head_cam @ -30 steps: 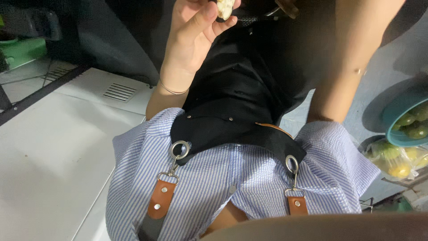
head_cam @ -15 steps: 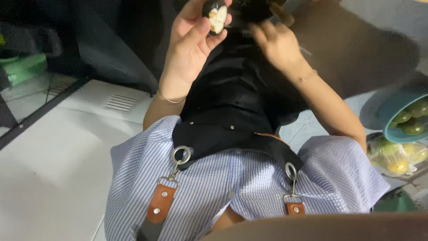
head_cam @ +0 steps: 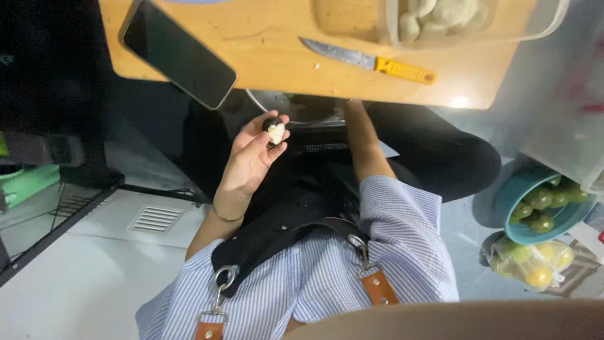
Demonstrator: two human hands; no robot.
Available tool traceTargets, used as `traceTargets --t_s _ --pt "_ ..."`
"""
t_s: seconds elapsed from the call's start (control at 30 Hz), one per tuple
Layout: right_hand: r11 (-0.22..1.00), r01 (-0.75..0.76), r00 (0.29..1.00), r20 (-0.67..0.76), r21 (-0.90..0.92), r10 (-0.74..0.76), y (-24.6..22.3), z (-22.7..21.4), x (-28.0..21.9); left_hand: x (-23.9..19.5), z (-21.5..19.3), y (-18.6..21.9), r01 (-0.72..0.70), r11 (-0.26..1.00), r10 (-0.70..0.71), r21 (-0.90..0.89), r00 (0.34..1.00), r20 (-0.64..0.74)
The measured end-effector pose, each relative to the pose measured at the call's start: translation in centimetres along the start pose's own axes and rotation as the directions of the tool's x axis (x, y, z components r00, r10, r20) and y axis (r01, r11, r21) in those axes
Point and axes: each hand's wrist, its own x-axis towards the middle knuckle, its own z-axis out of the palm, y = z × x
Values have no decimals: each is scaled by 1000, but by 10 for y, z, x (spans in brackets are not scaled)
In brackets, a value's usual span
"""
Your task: The person uses a small knife to cut the ends off of snails, placing the trimmed snails into a plastic container.
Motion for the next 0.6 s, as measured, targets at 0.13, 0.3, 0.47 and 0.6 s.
traceTargets --t_s 0.13,0.3,0.47,0.6 --pt "799 601 726 -425 8 -541 -8 68 -44 7 3 -3 -4 999 5 -35 1000 22" --pt "89 943 -178 -713 -321 -678 35 181 26 10 2 -10 31 997 -29 -76 999 27" --pt "-626 104 -763 -341 773 -548 89 110 96 -1 8 -6 -8 1000 9 -6 984 176" --pt "-127 -196 -865 -233 972 -444 90 57 197 -16 7 -5 -9 1000 10 -6 982 188"
